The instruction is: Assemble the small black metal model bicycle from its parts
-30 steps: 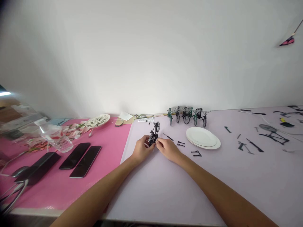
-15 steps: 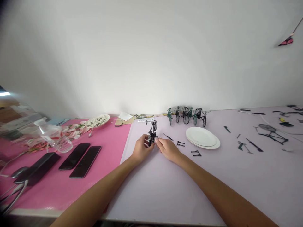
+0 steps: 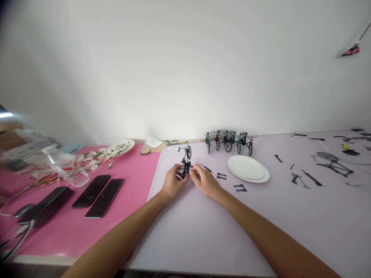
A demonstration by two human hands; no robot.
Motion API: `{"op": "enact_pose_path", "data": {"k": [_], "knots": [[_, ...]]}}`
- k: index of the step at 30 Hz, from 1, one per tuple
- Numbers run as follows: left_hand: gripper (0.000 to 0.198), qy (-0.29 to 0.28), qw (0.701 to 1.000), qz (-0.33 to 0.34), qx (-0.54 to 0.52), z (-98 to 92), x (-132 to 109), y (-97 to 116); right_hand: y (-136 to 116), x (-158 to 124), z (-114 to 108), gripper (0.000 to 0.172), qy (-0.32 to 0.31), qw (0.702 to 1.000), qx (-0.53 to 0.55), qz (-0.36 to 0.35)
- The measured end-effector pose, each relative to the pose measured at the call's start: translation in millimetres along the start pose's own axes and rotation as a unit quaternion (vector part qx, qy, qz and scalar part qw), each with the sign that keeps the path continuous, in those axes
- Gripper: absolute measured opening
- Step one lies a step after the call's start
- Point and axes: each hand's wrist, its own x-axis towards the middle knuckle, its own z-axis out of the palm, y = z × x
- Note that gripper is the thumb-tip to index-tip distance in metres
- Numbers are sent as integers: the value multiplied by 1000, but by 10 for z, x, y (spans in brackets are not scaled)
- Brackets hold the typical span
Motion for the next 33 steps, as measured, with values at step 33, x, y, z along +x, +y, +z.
{"op": "enact_pose_path", "data": {"k": [33], "knots": [[26, 8, 1000, -5, 3, 14, 13, -53, 115, 43, 86, 32, 43, 990, 127, 46]]}}
